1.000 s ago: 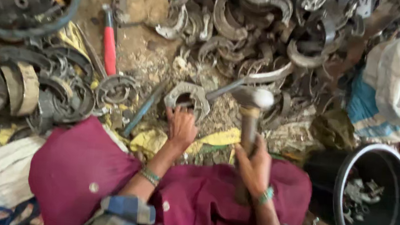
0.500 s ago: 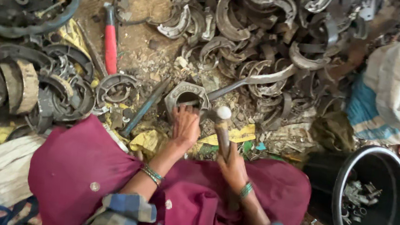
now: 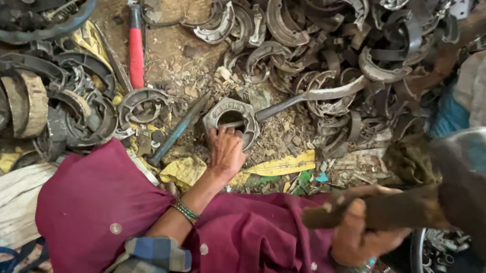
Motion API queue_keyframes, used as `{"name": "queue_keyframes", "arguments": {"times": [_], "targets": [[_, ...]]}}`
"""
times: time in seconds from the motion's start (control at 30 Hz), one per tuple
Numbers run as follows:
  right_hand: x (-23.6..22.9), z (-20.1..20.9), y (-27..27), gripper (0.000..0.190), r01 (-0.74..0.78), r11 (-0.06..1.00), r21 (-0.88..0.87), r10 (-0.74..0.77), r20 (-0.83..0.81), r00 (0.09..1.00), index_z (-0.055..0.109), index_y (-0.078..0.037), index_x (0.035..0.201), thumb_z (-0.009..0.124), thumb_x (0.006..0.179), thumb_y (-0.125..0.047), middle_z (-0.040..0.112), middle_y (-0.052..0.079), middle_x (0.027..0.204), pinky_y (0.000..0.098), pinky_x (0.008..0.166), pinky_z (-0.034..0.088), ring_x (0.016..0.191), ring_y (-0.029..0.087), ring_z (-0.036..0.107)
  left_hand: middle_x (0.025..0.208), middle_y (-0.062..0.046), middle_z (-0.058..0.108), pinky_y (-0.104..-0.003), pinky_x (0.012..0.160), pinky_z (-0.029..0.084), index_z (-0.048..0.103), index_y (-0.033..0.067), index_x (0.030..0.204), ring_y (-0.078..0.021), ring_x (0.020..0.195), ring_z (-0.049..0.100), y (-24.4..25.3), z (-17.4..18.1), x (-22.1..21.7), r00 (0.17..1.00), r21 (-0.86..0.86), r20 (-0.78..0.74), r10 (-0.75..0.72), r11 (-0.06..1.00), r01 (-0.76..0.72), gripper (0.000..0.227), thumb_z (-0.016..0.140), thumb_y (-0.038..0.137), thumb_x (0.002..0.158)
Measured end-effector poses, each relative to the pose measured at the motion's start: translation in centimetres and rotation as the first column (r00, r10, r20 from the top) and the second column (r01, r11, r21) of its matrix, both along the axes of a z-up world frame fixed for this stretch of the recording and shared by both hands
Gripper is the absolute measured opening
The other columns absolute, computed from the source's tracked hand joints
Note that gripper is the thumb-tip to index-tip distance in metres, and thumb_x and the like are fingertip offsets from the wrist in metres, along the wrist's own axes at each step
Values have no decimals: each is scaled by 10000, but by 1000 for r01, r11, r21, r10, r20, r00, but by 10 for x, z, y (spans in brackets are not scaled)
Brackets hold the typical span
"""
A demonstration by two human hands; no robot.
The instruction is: The person sits on the ground and repeatedly strikes a metal part placed on a metal block with a hammer to break it into smaller pieces. The person handles the metal part with their left hand and uses a hammer with their right hand.
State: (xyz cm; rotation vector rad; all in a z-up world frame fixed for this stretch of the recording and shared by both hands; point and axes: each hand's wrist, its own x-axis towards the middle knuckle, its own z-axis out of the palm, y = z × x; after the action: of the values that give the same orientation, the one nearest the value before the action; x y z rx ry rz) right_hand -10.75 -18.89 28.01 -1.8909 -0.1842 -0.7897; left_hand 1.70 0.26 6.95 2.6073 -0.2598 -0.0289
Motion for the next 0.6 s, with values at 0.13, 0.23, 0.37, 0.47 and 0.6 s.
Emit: {"name": "queue_keyframes", "arguments": {"times": [0.13, 0.23, 0.37, 0.47, 0.6], "targets": [[11, -85, 10, 215, -10, 896, -445, -267, -555, 788, 595, -33, 1054, 693, 906, -155, 689, 162, 805, 395, 542, 565, 658, 282, 669, 1082, -174, 729, -556, 1054, 360, 780, 51, 913, -350, 1181, 576, 2, -1, -3, 997, 9, -76, -34, 999, 34, 353, 868, 293, 671], [19, -134, 18, 398, -206, 887, -413, -205, -753, 625, 529, 18, 1147, 707, 922, -258, 702, 203, 797, 435, 586, 558, 665, 296, 686, 1104, -157, 736, -533, 1020, 389, 780, 70, 952, -333, 1209, 590, 0, 1, -3, 999, 33, 33, -23, 999, 21, 275, 799, 170, 698], [11, -112, 7, 427, -85, 931, -354, -224, -741, 633, 551, 6, 1201, 719, 915, -263, 736, 183, 827, 414, 579, 583, 658, 251, 711, 1109, -178, 711, -590, 1043, 362, 786, 98, 947, -352, 1147, 584, 4, 1, -1, 999, -4, 40, -9, 1000, 9, 242, 767, 160, 714], [7, -57, 9, 366, 116, 975, -188, -219, -774, 595, 567, -15, 1196, 692, 910, -206, 736, 150, 814, 357, 499, 596, 601, 189, 715, 1162, -122, 707, -546, 1048, 382, 759, 75, 1024, -299, 1205, 582, 2, 2, 0, 998, 3, -44, 36, 999, -36, 318, 792, 190, 729], [3, 9, 13, 306, 28, 999, 39, -19, -203, 979, 473, -21, 1248, 654, 1040, -153, 682, 121, 883, 300, 588, 603, 671, 165, 680, 1156, -159, 692, -566, 1010, 364, 745, 48, 1025, -331, 1180, 566, 1, 7, 0, 999, 23, -41, 18, 1000, -17, 537, 903, 361, 618]]}}
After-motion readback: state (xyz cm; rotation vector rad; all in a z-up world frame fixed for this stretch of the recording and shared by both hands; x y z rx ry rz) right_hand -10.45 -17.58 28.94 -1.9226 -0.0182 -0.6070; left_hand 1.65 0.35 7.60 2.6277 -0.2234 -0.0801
